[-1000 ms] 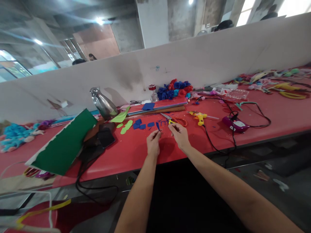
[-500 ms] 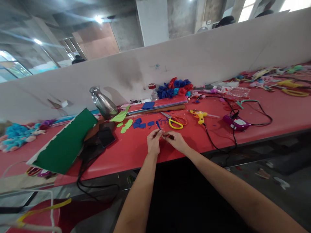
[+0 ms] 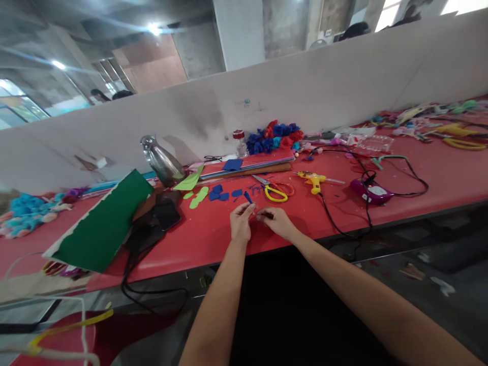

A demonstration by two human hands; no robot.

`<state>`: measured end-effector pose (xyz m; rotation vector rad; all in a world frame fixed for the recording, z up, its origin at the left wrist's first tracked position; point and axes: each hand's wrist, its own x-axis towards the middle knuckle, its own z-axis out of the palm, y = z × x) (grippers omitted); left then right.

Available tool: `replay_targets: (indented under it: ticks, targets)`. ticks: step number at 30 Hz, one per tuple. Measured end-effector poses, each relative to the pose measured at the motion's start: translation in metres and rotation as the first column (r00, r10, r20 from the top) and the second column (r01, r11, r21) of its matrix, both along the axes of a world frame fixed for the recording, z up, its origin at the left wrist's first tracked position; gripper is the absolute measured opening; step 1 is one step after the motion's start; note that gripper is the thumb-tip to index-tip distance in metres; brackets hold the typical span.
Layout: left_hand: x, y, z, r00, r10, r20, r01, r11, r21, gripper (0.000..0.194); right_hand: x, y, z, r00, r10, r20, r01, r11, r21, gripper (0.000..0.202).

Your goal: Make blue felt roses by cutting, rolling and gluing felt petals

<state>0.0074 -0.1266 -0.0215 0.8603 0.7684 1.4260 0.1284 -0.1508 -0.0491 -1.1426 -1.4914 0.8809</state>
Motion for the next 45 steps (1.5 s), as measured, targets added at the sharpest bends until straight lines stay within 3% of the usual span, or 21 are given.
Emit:
replay_targets:
  ticks: [12,24,37,41,45]
  targets:
    - [-0.002,-0.001,-0.001,0.998,-0.002,-0.07,0.005,0.999,0.034,0.021,-0.001,-0.003,0.002,1.0,-0.002,0.03,0.001,1.0,0.031,0.018]
    - [-0.002,-0.006,0.001,0.983,-0.074,-0.17,0.099,0.985,0.144,0.023,-0.001,-0.004,0.004,0.998,0.001,0.056,-0.003,0.999,0.045,0.027]
    - [0.001,-0.002,-0.001,0.991,-0.023,-0.129,0.028,0.999,0.04,0.035,-0.003,0.006,0.0,0.994,-0.091,-0.062,0.092,0.996,0.014,0.019]
    - [-0.001,0.008,0.001,0.988,-0.007,-0.156,0.011,1.0,0.026,0.022,-0.006,0.016,0.006,0.996,-0.073,-0.053,0.075,0.997,0.035,0.018]
    - [-0.01,0.035,0.013,0.992,0.106,-0.063,-0.104,0.994,0.034,0.021,-0.002,0.031,0.018,0.992,-0.12,0.046,0.116,0.991,0.07,0.014]
